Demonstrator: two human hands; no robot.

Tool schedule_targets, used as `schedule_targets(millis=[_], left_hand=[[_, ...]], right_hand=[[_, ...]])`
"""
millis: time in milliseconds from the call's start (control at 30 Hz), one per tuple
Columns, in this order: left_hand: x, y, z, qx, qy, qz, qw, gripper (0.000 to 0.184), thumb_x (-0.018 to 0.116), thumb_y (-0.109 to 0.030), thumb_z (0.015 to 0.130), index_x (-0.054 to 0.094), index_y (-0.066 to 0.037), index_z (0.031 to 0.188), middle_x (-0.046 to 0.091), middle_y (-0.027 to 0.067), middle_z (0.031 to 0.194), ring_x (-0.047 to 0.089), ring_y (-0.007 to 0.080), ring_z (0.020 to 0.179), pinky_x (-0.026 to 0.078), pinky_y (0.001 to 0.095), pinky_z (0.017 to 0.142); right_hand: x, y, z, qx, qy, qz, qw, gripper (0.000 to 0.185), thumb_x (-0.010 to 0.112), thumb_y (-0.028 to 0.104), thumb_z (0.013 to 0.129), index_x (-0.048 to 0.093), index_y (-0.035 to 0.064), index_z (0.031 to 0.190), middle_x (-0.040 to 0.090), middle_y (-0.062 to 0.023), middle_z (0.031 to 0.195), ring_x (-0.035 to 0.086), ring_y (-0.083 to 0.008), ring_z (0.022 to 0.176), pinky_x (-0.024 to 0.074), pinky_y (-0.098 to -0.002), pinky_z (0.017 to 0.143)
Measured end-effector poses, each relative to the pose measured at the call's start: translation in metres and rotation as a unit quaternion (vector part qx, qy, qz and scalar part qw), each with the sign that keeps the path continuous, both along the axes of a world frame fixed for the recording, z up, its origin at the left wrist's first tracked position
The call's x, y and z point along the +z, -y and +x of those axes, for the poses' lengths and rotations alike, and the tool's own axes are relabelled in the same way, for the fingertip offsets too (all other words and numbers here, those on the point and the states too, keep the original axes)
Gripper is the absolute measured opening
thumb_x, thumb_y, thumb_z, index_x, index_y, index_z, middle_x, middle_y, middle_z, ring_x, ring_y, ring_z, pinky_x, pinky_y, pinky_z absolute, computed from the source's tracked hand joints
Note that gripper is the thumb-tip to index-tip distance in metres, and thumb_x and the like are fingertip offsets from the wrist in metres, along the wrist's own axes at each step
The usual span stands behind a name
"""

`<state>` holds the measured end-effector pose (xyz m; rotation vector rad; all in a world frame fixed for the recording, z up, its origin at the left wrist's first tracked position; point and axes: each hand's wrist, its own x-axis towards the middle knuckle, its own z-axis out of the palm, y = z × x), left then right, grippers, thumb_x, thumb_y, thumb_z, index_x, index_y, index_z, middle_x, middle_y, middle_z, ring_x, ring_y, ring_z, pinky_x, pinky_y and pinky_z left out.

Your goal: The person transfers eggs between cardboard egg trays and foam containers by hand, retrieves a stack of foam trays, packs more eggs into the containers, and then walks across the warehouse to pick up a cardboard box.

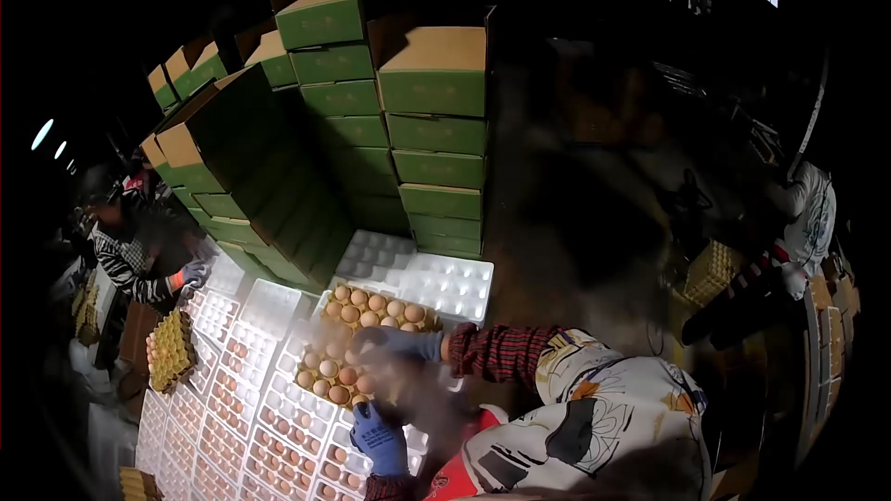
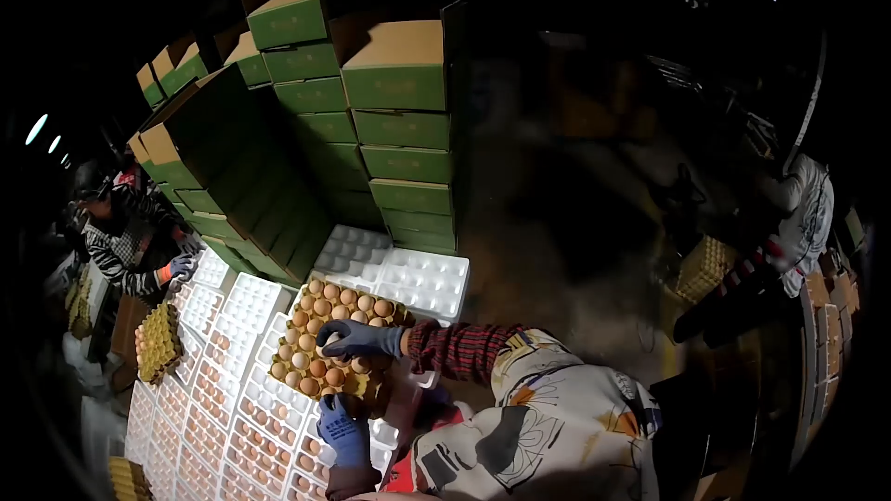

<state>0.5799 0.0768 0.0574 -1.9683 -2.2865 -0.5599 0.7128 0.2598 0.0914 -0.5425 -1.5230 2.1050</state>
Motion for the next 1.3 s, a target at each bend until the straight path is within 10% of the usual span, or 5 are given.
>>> schedule_targets(millis=[267, 533, 767, 867, 1300], left_hand=[[0.009, 0.015, -0.037, 0.122, 0.732, 0.133, 0.657, 0.036, 0.069, -0.016, 0.088, 0.057, -0.003, 0.120, 0.059, 0.0090, 0.111, 0.059, 0.0186, 0.104, 0.055, 0.0319, 0.080], [0.009, -0.017, -0.016, 0.132, 0.071, -0.129, 0.980, 0.040, 0.065, -0.020, 0.081, 0.053, -0.014, 0.119, 0.055, 0.0129, 0.113, 0.065, 0.0270, 0.090, 0.053, 0.0434, 0.068], [-0.001, 0.006, -0.045, 0.097, 0.375, 0.049, 0.920, 0.051, 0.068, -0.013, 0.082, 0.052, -0.009, 0.130, 0.061, 0.0085, 0.108, 0.065, 0.0233, 0.094, 0.055, 0.0370, 0.070], [0.018, 0.016, -0.075, 0.107, 0.735, 0.143, 0.654, 0.056, 0.064, -0.013, 0.090, 0.046, -0.010, 0.143, 0.059, 0.0033, 0.115, 0.064, 0.0139, 0.097, 0.055, 0.0287, 0.076], [0.021, -0.035, -0.100, 0.117, 0.278, 0.006, 0.953, 0.039, 0.079, -0.033, 0.076, 0.067, -0.009, 0.104, 0.062, 0.0123, 0.109, 0.064, 0.0256, 0.093, 0.053, 0.0364, 0.079]], right_hand=[[-0.036, 0.003, -0.061, 0.065, 0.116, 0.713, 0.688, 0.007, 0.066, 0.019, 0.069, 0.066, 0.0125, 0.067, 0.063, -0.0076, 0.065, 0.062, -0.0308, 0.062, 0.0475, -0.0444, 0.059], [0.033, -0.028, -0.027, 0.119, 0.055, 0.050, 0.990, 0.046, 0.070, 0.018, 0.087, 0.057, 0.0095, 0.130, 0.060, -0.0022, 0.108, 0.056, -0.0097, 0.084, 0.0479, -0.0234, 0.071], [-0.044, 0.002, -0.110, 0.061, 0.319, 0.837, 0.440, 0.014, 0.065, 0.020, 0.078, 0.071, 0.0141, 0.090, 0.053, -0.0108, 0.118, 0.055, -0.0298, 0.091, 0.0493, -0.0384, 0.065], [-0.015, -0.002, -0.099, 0.095, 0.303, 0.803, 0.505, 0.015, 0.063, 0.017, 0.079, 0.067, 0.0111, 0.093, 0.054, -0.0116, 0.113, 0.054, -0.0302, 0.095, 0.0488, -0.0375, 0.075], [-0.016, 0.002, -0.111, 0.108, 0.376, 0.797, 0.461, 0.029, 0.065, 0.022, 0.080, 0.067, 0.0094, 0.106, 0.049, -0.0128, 0.135, 0.056, -0.0297, 0.096, 0.0527, -0.0371, 0.060]])
